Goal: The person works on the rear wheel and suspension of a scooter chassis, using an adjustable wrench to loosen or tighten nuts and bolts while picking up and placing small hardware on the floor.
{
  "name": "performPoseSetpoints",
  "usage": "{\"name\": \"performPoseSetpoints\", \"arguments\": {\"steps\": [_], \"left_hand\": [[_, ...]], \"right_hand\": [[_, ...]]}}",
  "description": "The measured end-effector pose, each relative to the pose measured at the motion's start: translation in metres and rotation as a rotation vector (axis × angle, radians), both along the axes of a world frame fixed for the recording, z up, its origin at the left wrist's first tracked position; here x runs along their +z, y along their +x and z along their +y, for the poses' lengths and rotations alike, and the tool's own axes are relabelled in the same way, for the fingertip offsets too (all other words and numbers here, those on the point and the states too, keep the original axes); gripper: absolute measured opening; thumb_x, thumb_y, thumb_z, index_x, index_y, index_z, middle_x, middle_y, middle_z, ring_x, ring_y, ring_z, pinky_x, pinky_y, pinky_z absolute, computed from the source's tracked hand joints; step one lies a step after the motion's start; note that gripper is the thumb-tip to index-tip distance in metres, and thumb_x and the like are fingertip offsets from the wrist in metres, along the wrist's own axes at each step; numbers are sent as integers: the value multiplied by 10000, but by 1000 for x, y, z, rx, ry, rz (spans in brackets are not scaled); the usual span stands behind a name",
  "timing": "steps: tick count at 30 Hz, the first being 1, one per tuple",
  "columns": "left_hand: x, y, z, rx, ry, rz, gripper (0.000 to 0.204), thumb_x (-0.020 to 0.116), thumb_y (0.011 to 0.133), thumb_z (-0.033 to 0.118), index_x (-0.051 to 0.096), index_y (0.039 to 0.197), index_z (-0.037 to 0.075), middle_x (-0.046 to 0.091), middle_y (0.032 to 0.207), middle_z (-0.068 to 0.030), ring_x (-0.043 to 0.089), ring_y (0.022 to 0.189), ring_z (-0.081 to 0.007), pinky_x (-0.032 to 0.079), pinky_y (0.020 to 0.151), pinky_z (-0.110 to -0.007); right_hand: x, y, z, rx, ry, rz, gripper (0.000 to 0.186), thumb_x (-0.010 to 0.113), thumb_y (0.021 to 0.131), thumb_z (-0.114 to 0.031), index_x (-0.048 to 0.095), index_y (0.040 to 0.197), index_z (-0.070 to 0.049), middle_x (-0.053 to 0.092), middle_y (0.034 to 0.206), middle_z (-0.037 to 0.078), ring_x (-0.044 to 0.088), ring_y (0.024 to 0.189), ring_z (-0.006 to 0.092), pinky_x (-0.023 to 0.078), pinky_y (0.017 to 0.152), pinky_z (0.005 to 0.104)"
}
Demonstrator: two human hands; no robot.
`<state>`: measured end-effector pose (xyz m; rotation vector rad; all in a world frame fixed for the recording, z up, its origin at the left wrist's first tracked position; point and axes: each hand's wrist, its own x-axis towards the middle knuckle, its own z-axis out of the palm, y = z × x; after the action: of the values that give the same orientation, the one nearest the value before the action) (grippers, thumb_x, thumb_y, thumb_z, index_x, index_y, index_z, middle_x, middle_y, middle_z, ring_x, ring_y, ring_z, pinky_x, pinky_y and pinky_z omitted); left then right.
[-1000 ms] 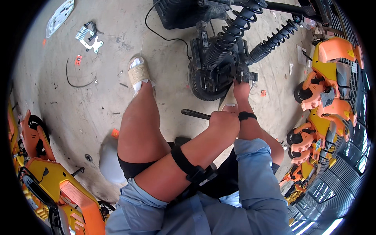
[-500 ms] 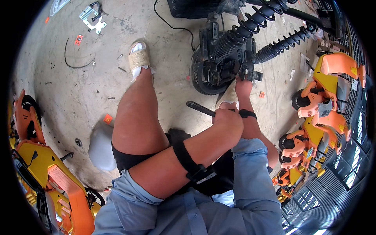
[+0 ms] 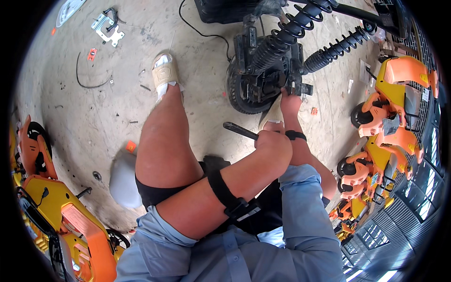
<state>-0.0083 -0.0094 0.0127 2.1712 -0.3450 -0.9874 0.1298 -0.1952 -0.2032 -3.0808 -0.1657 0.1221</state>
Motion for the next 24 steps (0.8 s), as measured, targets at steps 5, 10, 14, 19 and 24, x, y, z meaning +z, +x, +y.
{"name": "performPoseSetpoints", "arguments": {"steps": [5, 10, 14, 19, 24], "left_hand": [[-3, -1, -5, 11, 2, -60, 165, 669, 773, 100, 676, 925, 38, 705, 859, -77, 711, 817, -240, 544, 637, -349], [1, -1, 1, 24, -16, -63, 153, 641, 797, 99, 663, 931, 28, 704, 872, -97, 709, 819, -254, 548, 651, -363], [-1, -4, 0, 64, -12, -76, 168, 606, 824, 103, 645, 966, 22, 700, 870, -109, 705, 812, -271, 550, 667, -385], [-1, -4, -2, 60, -15, -117, 192, 567, 845, 105, 596, 1006, 3, 685, 883, -145, 690, 833, -311, 544, 702, -421], [-8, -6, 2, 69, 7, -178, 179, 552, 842, 99, 583, 977, -14, 679, 884, -182, 684, 840, -340, 538, 723, -451]], "right_hand": [[-1, 3, -7, -5, -24, 56, 487, 581, 913, -471, 703, 841, -5, 660, 740, 246, 655, 731, 429, 500, 641, 495], [1, 1, -1, 1, 21, 24, 468, 583, 916, -460, 709, 834, -16, 665, 752, 238, 658, 756, 422, 505, 658, 489], [-1, -4, 7, -82, 53, 41, 409, 590, 915, -417, 711, 850, -31, 671, 747, 219, 660, 763, 417, 513, 671, 484], [-19, 1, -6, 29, 0, -77, 549, 537, 935, -466, 696, 733, 19, 646, 660, 235, 661, 706, 429, 524, 649, 486], [-15, -4, 14, -290, 183, 0, 522, 559, 923, -445, 687, 783, 42, 668, 753, 245, 667, 787, 420, 539, 710, 468]]}}
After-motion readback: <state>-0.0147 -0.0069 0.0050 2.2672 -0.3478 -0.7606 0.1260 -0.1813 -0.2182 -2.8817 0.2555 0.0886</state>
